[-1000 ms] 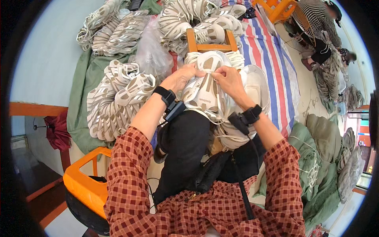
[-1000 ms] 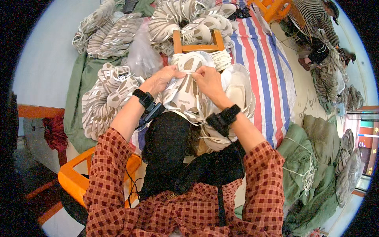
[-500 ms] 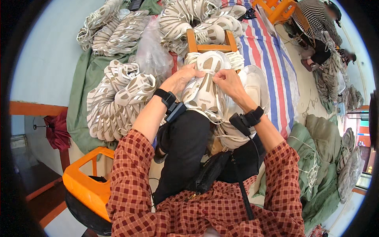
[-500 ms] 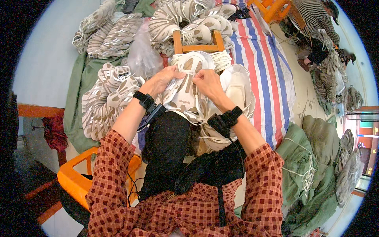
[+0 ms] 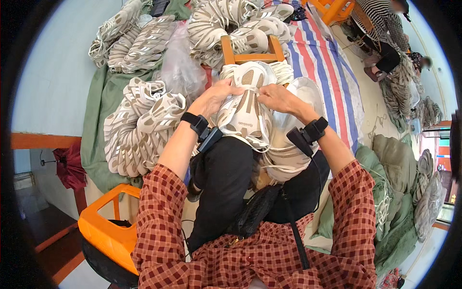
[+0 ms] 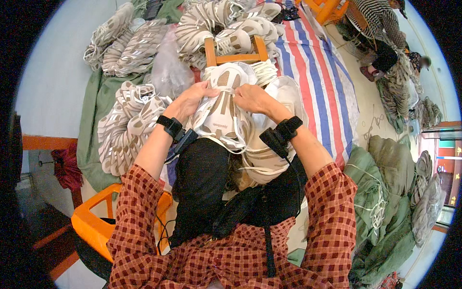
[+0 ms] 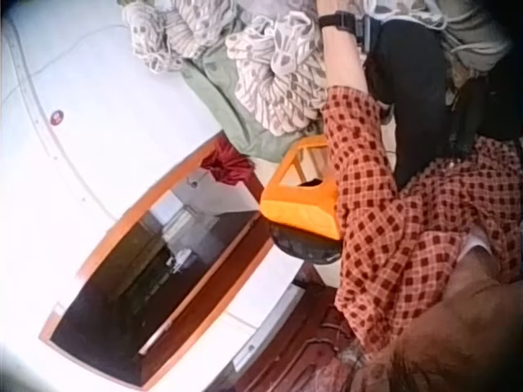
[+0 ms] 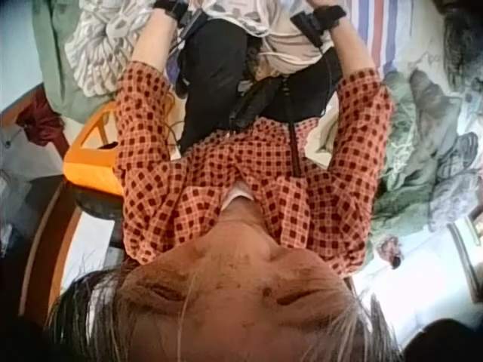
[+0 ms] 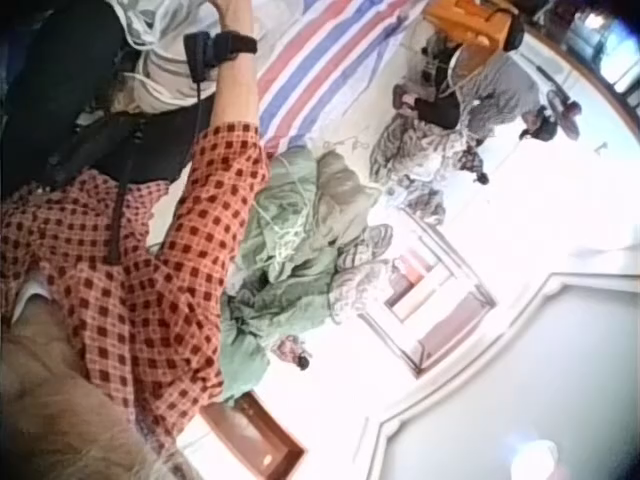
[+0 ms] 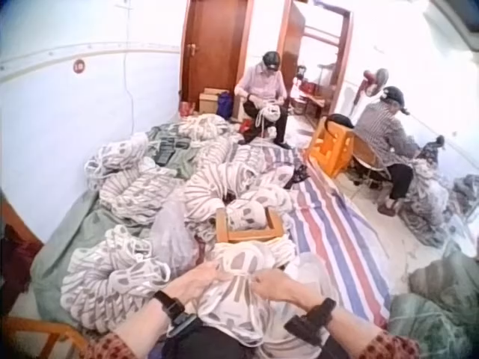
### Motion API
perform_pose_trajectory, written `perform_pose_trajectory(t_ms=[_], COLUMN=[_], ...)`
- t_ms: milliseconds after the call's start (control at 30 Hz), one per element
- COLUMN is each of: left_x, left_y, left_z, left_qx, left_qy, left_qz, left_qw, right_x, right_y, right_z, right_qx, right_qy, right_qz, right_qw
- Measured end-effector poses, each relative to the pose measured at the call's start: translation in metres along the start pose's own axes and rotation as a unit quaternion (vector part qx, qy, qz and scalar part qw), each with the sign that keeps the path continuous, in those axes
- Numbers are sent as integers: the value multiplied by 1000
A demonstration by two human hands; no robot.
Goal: The recorder is lacing white athletic shoes and organizing them into stacks.
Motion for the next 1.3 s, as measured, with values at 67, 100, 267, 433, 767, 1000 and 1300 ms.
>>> perform_pose_trajectory(t_ms=[67, 100, 267, 433, 767, 1000, 1300], left_x=[2, 4, 12, 12, 50, 52, 52], left_y=[2, 4, 3, 15, 21, 5, 8], left_z=[-2, -4, -12, -7, -22, -22, -48], left_qx=[2, 3, -13, 74, 301, 237, 181], left_qy=[-9, -17, -115, -163, -644, -708, -753], left_qz=[6, 10, -47, -228, -274, -258, -233], left_qw=[1000, 1000, 992, 957, 648, 613, 588], right_x=[2, 5, 17, 2, 7, 10, -15], right_y=[3, 3, -14, -7, 47, 61, 124], right_z=[0, -1, 37, 55, 25, 25, 29], right_qx=[55, 108, 0, 3, -46, 28, 70], right_qy=[-124, -248, -84, -98, -66, -223, -600], right_qz=[-7, -12, -50, -90, -137, -86, -107], right_qw=[991, 963, 995, 991, 987, 971, 790])
Point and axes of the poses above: each hand's wrist, its own y-axis away from the middle knuckle, its own x-axis out of the palm, z = x × y, the point moved 2 cm from there along -y, towards the middle knuckle, and after that the axes turned 11 degrees about -y, right-handed, at the moved point
